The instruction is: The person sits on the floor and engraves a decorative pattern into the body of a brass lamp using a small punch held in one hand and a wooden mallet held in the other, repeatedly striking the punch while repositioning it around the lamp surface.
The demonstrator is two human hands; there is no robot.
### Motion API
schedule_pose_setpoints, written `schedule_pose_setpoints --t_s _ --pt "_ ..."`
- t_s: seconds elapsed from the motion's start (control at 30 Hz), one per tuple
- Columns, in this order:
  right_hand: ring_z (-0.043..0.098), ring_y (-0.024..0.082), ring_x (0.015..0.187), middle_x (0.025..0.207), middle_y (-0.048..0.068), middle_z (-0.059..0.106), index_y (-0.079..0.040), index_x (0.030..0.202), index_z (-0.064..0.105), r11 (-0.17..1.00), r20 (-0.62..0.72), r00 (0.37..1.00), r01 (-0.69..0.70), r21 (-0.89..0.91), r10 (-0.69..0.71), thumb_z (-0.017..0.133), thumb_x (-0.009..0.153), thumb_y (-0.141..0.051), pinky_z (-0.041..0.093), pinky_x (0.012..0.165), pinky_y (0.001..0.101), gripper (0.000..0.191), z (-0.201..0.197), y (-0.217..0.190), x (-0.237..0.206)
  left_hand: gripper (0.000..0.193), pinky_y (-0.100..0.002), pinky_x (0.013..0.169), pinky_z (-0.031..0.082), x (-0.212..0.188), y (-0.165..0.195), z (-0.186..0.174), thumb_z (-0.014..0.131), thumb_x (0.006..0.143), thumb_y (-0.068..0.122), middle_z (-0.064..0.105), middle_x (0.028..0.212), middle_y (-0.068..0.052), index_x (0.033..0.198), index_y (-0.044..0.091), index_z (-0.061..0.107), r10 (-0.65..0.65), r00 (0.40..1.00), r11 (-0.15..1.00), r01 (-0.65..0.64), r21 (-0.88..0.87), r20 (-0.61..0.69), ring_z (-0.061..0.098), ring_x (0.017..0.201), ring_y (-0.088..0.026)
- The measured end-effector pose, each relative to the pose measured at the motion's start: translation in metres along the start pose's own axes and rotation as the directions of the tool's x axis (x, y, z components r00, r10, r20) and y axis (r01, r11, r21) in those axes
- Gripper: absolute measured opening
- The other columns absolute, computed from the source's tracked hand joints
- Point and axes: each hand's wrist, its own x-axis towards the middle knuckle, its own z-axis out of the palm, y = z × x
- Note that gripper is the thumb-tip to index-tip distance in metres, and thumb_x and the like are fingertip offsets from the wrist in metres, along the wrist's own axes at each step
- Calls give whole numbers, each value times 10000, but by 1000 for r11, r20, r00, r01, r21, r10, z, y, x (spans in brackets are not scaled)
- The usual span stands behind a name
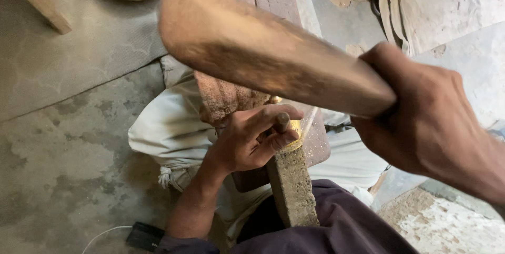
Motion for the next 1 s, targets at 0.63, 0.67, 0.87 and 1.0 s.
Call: schedule_pose_setpoints --t_s 0.63,0.67,0.87,1.0 --pt "650 203 718 832 111 693 35 975 677 29 253 668 -381 924 700 783 873 -162 518 646 346 246 294 134 -102 341 -246 590 552 -107 63 35 655 1049 151 655 948 -79 1316 96 451 -318 351 943 216 -255 -881 675 779 -175" --pt "643 198 705 824 108 687 38 962 684 -71 295 688 -334 940 663 763 884 -164 512 633 340 230 302 138 -101 351 -245 599 553 -107 67 41 663 1045 152 656 956 -78 1319 93 452 -309 335 945 214 -248 -890 672 783 -172" --pt "631 213 653 787 125 683 41 917 679 -100 332 719 -346 933 611 760 888 -185 501 598 346 242 313 166 -97 334 -237 677 583 -90 82 84 645 1048 145 664 976 -69 1320 65 468 -287 505 956 198 -214 -814 714 826 -157" --pt "625 198 668 799 120 688 50 901 676 -13 221 753 -272 962 620 789 872 -197 500 612 342 273 320 164 -107 305 -260 723 619 -87 102 105 636 1059 126 672 991 -68 1297 38 467 -237 570 964 241 -116 -787 708 867 -140"
